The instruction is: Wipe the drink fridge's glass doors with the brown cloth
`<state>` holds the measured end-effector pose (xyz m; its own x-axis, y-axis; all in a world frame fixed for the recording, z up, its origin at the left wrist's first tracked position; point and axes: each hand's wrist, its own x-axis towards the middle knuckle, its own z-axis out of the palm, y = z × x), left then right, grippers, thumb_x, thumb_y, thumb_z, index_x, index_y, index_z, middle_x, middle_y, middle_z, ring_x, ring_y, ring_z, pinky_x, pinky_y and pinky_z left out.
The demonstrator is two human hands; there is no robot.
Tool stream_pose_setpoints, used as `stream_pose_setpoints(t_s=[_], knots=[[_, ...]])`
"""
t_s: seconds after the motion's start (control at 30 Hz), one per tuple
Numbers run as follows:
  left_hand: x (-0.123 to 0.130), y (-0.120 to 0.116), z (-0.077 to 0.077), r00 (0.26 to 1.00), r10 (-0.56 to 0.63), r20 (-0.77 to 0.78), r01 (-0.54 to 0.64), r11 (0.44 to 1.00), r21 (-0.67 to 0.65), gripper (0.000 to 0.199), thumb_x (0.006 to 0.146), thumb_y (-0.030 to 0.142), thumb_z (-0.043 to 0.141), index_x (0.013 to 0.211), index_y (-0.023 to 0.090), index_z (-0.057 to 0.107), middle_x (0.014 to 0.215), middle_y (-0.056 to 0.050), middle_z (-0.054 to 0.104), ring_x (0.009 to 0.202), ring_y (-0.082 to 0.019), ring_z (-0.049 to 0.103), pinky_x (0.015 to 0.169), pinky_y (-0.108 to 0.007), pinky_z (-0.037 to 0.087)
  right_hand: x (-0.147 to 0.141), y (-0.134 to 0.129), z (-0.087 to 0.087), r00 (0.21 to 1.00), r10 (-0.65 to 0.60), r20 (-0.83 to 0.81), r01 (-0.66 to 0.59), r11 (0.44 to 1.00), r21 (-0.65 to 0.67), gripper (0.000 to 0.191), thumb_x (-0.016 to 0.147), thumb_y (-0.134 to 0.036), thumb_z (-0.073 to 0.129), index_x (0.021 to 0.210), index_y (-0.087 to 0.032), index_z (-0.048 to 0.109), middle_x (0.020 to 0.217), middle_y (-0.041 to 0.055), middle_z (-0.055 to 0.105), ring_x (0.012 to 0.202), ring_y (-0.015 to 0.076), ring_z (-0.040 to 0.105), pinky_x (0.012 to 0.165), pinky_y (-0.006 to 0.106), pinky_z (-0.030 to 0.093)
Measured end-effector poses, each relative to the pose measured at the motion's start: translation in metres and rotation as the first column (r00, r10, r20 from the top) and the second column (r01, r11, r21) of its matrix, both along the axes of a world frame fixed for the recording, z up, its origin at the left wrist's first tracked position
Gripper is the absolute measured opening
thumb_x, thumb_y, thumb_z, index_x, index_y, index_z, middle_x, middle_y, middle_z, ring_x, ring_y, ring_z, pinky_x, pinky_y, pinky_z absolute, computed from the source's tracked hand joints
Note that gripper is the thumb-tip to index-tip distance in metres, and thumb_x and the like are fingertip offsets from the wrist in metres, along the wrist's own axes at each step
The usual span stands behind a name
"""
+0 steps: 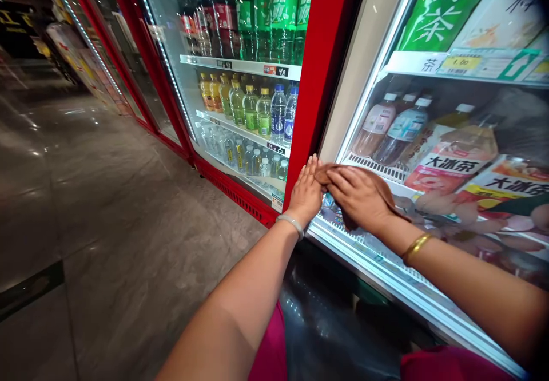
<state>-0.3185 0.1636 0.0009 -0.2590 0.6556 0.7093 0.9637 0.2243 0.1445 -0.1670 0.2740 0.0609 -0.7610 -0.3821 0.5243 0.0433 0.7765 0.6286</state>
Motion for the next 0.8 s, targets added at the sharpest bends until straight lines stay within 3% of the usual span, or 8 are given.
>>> stream_pose_setpoints(t_s=[0.07,0.1,0.27,0.33,0.53,0.63,0.73,0.8], knots=[[-0.003,-0.002,-0.005,1.0,-0.007,0.009,0.007,1.0,-0.011,0.068,0.102,0.013,0.034,0.166,0.007,0.015,0.175,-0.019,0.016,0.164,-0.022,0.006,0.135,-0.046,0.025,0.012,0.0,-0.029,0.993,0.062,0.102,-0.061,0.998,-0.011,0.025,0.098,-0.016,0.058,0.117,-0.017,0.074,0.13,0.0083,0.073,0.127,0.0254,0.059,0.116,0.047,0.044],[-0.005,-0.003,-0.007,1.0,-0.015,0.012,0.016,1.0,-0.018,0.068,0.101,0.013,0.033,0.167,0.008,0.014,0.176,-0.018,0.015,0.164,-0.022,0.006,0.135,-0.046,0.025,0.017,0.001,-0.036,0.986,0.085,0.145,-0.083,0.996,-0.022,0.025,0.097,-0.016,0.059,0.116,-0.018,0.075,0.128,0.0072,0.074,0.126,0.0247,0.06,0.116,0.046,0.045],[-0.001,-0.002,-0.014,0.997,-0.071,-0.04,0.068,0.996,-0.058,0.068,0.101,0.011,0.031,0.168,0.014,0.017,0.177,-0.012,0.015,0.165,-0.02,0.004,0.136,-0.048,0.02,0.023,0.011,-0.025,0.996,0.025,0.089,-0.014,0.992,-0.123,0.035,0.099,-0.019,0.056,0.132,-0.013,0.068,0.143,0.0122,0.067,0.14,0.0292,0.052,0.121,0.05,0.039],[0.003,0.0,-0.018,0.995,-0.078,-0.068,0.072,0.994,-0.088,0.068,0.102,0.015,0.034,0.168,0.013,0.015,0.177,-0.014,0.013,0.165,-0.022,0.002,0.137,-0.05,0.018,0.021,0.009,-0.03,0.999,-0.017,0.045,0.024,0.986,-0.167,0.039,0.099,-0.021,0.057,0.137,-0.013,0.064,0.146,0.0135,0.064,0.142,0.031,0.05,0.123,0.052,0.036],[0.011,-0.008,-0.052,0.984,-0.144,-0.108,0.117,0.968,-0.223,0.067,0.101,0.015,0.039,0.166,0.016,0.026,0.175,-0.012,0.021,0.164,-0.021,0.014,0.135,-0.046,0.025,0.034,-0.001,-0.084,0.987,0.056,0.151,-0.033,0.988,-0.151,0.036,0.082,-0.016,0.071,0.118,-0.019,0.074,0.131,0.007,0.074,0.125,0.0264,0.062,0.116,0.043,0.042],[0.012,-0.017,-0.075,0.981,-0.169,-0.099,0.133,0.947,-0.292,0.066,0.098,0.014,0.044,0.163,0.015,0.034,0.173,-0.011,0.029,0.162,-0.022,0.022,0.134,-0.043,0.028,0.045,0.006,-0.081,0.984,0.07,0.163,-0.043,0.985,-0.165,0.033,0.085,-0.019,0.07,0.118,-0.019,0.074,0.134,0.0069,0.073,0.128,0.0268,0.059,0.116,0.043,0.041],[0.012,-0.021,-0.092,0.987,-0.145,-0.071,0.114,0.939,-0.325,0.063,0.097,0.013,0.046,0.16,0.01,0.04,0.172,-0.013,0.03,0.162,-0.023,0.023,0.134,-0.045,0.027,0.048,0.01,-0.075,0.994,-0.031,0.102,0.052,0.977,-0.209,0.043,0.091,-0.02,0.066,0.133,-0.015,0.068,0.143,0.0125,0.067,0.137,0.0297,0.053,0.119,0.048,0.035],[0.013,-0.022,-0.097,0.991,-0.121,-0.059,0.096,0.94,-0.326,0.064,0.097,0.014,0.046,0.161,0.009,0.037,0.172,-0.015,0.027,0.163,-0.024,0.02,0.135,-0.046,0.026,0.046,0.005,-0.083,0.992,-0.072,0.105,0.095,0.968,-0.233,0.044,0.091,-0.02,0.066,0.135,-0.015,0.067,0.145,0.0136,0.065,0.138,0.031,0.052,0.12,0.049,0.034]])
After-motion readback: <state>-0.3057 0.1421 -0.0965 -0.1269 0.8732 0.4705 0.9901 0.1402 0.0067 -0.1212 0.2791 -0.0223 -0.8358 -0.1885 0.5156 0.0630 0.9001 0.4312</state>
